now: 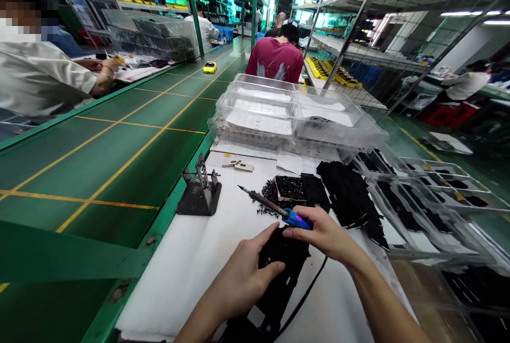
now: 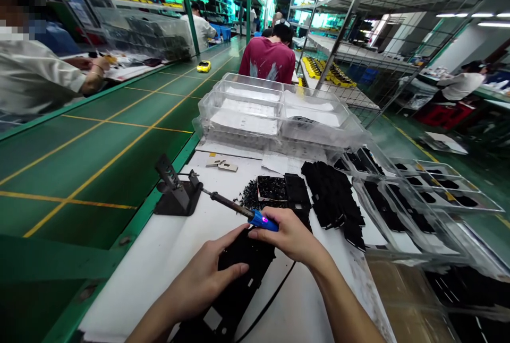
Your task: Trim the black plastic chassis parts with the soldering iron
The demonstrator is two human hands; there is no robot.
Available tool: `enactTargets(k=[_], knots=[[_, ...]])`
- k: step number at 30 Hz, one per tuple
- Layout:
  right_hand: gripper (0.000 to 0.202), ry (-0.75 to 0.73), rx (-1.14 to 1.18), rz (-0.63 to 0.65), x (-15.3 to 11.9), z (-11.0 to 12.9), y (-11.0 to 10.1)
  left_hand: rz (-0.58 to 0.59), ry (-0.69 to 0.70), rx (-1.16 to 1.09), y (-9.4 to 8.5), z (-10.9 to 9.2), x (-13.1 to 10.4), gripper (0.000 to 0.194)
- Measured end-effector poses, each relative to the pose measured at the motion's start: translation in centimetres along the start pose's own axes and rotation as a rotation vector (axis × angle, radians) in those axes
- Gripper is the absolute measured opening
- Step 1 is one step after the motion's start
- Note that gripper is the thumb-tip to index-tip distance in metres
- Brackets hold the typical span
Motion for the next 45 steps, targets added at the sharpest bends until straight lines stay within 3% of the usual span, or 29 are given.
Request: enactTargets(k=[6, 13, 18, 24, 34, 39, 45], knots=[[0.04, 0.114, 0.039, 0.13, 0.5, -0.9, 0.7, -0.002, -0.007, -0.014, -0.1, 0.7, 0.2, 0.068], [0.036, 0.082, 0.077, 0.208, 1.0, -0.6, 1.1, 0.1, 0.079, -0.202, 0.4, -0.3, 0.1, 0.057], [0.037, 0.101, 0.11, 0.249, 1.0, -0.9, 1.2, -0.024, 0.063, -0.095, 0.0, 0.5, 0.4, 0.03], [0.037, 0.125, 0.217, 0.201, 1.1, -1.1, 1.7, -0.022, 0.012, -0.142, 0.4, 2.0, 1.3, 0.038], [0.042, 0.266, 0.432, 0.254, 1.4, -1.6, 2.5, -0.064, -0.032, -0.18, -0.1, 1.7, 1.3, 0.043], [0.041, 0.271, 0.414, 0.226, 1.2, -1.7, 2.6, -0.079, -0.042, -0.183, -0.1, 2.2, 1.5, 0.042], [0.038, 0.148, 0.265, 0.013, 0.5, -0.6, 1.7, -0.122, -0.04, -0.118, -0.5, 2.1, 1.3, 0.042]])
Point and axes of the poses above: each hand's wrist, its own x-axis towards the middle knuckle, its own y-axis out of the palm, z = x × y, the point moved 7 cm from there along x, towards the middle knuckle, and after that the axes turned 2 degrees about -z, right-handed, at the moved point
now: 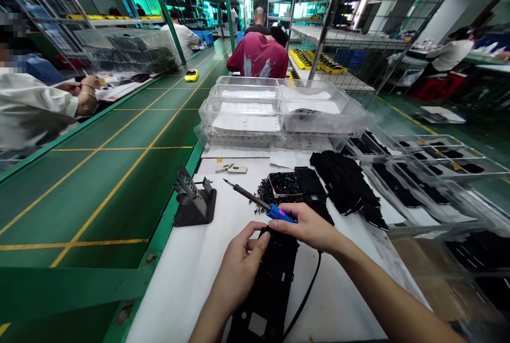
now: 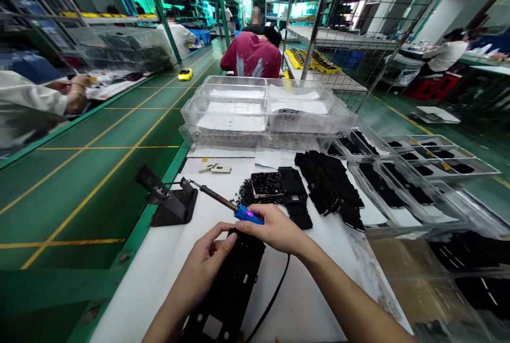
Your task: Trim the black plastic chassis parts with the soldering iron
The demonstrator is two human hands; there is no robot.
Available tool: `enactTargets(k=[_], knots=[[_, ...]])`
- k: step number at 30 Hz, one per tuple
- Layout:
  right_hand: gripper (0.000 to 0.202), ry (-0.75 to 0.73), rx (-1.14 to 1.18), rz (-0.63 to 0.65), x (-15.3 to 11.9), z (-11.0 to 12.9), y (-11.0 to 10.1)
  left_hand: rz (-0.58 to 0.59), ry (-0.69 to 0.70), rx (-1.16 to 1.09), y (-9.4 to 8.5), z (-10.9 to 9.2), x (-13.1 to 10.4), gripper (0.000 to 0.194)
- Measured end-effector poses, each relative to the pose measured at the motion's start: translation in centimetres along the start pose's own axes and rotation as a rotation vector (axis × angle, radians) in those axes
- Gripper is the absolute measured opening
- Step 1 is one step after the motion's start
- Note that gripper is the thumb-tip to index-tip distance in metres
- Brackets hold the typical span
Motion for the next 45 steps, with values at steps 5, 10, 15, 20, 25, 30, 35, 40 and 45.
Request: enactTargets(k=[5, 10, 15, 20, 25, 30, 35, 40, 45], knots=[[0.036, -0.059, -0.065, -0.067, -0.4, 0.1, -0.1, -0.002, -0.003, 0.047, 0.1, -0.5, -0.3, 0.043], [0.035, -0.094, -0.143, -0.104, -0.5, -0.1, -0.3, -0.035, 0.028, 0.138, 0.0, -1.2, -0.6, 0.042], [0.039, -0.08, -0.095, -0.023, -0.5, -0.4, -0.3, -0.026, 0.015, 0.155, 0.2, -1.3, -0.5, 0.04], [0.038, -0.033, -0.068, 0.042, -0.4, -0.7, -0.2, -0.017, 0.018, 0.152, 0.4, -1.3, -0.5, 0.033], [0.031, -0.078, -0.206, -0.043, -0.9, -0.8, 0.1, -0.054, 0.056, 0.195, 0.0, -1.6, -0.9, 0.025], [0.029, -0.069, -0.188, -0.075, -1.2, -0.9, 0.2, -0.037, 0.067, 0.107, -0.1, -1.9, -0.6, 0.024], [0.026, 0.004, -0.038, -0.039, -1.1, -0.9, 0.1, -0.043, 0.069, 0.276, -0.6, -2.2, -1.0, 0.033], [0.026, 0.077, 0.01, -0.224, -1.2, -0.8, -0.1, -0.026, 0.282, 0.723, 0.7, -3.1, -3.4, 0.073], [0.035, 0.201, 0.306, -0.292, -1.8, -0.4, 1.6, -0.107, 0.476, 0.829, 2.5, -2.6, -4.2, 0.079]])
Point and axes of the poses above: each hand's wrist, its own x-axis towards the middle knuckle, its own y-axis out of the palm, z = x × y, the point moved 7 cm from there along x, towards the middle knuckle, and after that the axes turned 2 degrees about -z, right-handed, at the moved point
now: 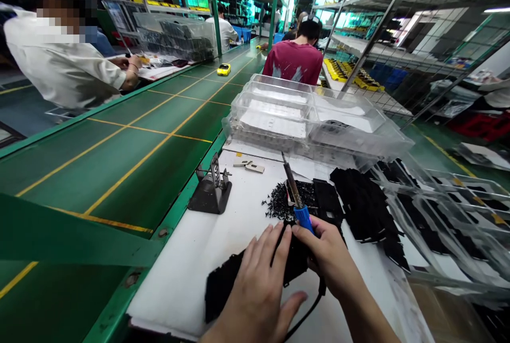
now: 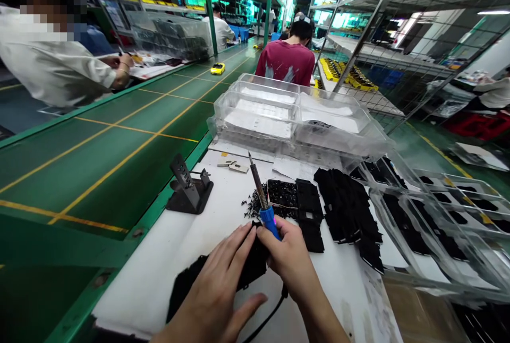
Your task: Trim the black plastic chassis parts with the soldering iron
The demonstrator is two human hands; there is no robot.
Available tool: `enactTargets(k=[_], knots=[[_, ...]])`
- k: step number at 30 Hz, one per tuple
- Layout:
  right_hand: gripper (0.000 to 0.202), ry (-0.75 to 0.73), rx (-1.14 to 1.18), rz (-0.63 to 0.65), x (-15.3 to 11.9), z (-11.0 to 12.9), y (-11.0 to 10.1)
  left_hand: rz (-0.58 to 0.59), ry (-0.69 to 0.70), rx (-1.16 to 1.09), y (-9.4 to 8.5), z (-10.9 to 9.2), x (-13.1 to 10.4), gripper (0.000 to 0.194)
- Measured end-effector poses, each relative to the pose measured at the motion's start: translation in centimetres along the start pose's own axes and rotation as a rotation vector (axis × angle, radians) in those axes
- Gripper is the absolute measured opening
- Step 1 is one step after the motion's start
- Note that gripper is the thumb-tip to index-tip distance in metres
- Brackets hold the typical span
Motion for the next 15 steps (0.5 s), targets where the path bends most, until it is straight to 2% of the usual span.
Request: enactTargets(k=[4, 7, 11, 13, 15], knots=[[0.04, -0.038, 0.084, 0.052, -0.8, 1.0, 0.9, -0.098, -0.026, -0.237, -0.5, 0.6, 0.1, 0.063], [0.04, -0.123, -0.004, 0.104, -1.3, 1.7, -0.2, -0.12, -0.214, -0.522, -1.5, 2.3, -0.1, 0.052], [0.039, -0.229, -0.406, 0.072, -1.8, 1.8, -4.7, -0.131, -0.597, -0.95, -2.1, 4.7, -1.7, 0.054], [0.037, -0.296, -0.695, 0.094, -2.1, 1.6, -6.7, -0.108, -0.71, -1.108, -2.1, 5.0, -2.4, 0.057], [0.036, -0.316, -0.916, 0.155, -2.4, 1.1, -8.1, -0.113, -0.755, -1.207, -2.1, 5.0, -2.7, 0.057]])
Point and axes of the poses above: each hand's wrist, its own x-axis towards the middle knuckle, its own y-axis out of the palm, z = x × y, the point moved 7 cm from there along x, towards the middle knuckle, and after that the axes turned 2 degrees about -z, right-handed, at the moved point
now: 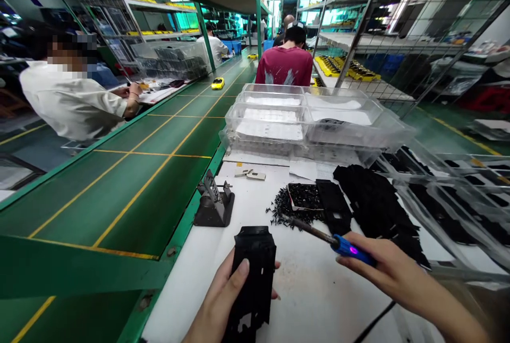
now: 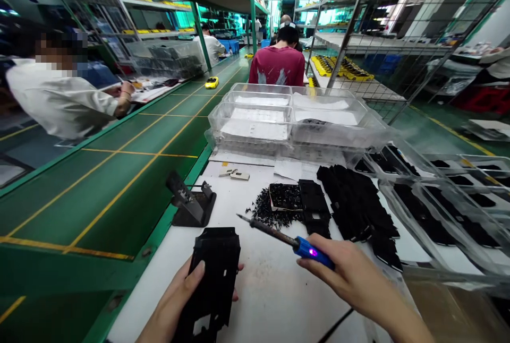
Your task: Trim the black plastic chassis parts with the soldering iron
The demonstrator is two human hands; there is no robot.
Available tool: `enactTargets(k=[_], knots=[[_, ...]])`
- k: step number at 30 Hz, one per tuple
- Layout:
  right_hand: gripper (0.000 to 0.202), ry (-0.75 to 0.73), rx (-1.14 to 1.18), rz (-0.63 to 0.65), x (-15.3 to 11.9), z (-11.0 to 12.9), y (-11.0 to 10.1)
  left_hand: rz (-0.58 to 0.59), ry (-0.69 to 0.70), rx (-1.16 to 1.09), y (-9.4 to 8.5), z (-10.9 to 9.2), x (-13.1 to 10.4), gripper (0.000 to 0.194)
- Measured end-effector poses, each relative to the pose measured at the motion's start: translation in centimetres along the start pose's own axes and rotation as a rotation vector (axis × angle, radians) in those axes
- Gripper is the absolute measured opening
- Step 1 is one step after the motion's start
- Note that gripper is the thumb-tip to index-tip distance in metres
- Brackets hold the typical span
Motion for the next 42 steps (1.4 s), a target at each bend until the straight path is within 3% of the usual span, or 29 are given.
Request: enactTargets(k=[5, 11, 42], knots=[[0.042, -0.023, -0.168, 0.155, -0.7, -0.9, -0.2, 0.023, -0.042, -0.076, 0.7, 0.7, 0.1, 0.052], [0.045, -0.022, -0.215, 0.2, -0.5, -0.8, -0.4, 0.01, -0.07, -0.051, 0.9, 1.1, 0.1, 0.052], [0.032, -0.027, -0.115, 0.034, -0.9, -0.1, -1.1, 0.108, -0.02, 0.011, 1.0, 0.7, -0.1, 0.05]])
Point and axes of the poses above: each hand's wrist, its own x-axis towards the middle knuckle, its own y-axis out of the palm, z = x × y, the point moved 7 cm from there along x, towards the middle knuckle, and after that the axes turned 2 degrees about -z, right-handed, at the moved point
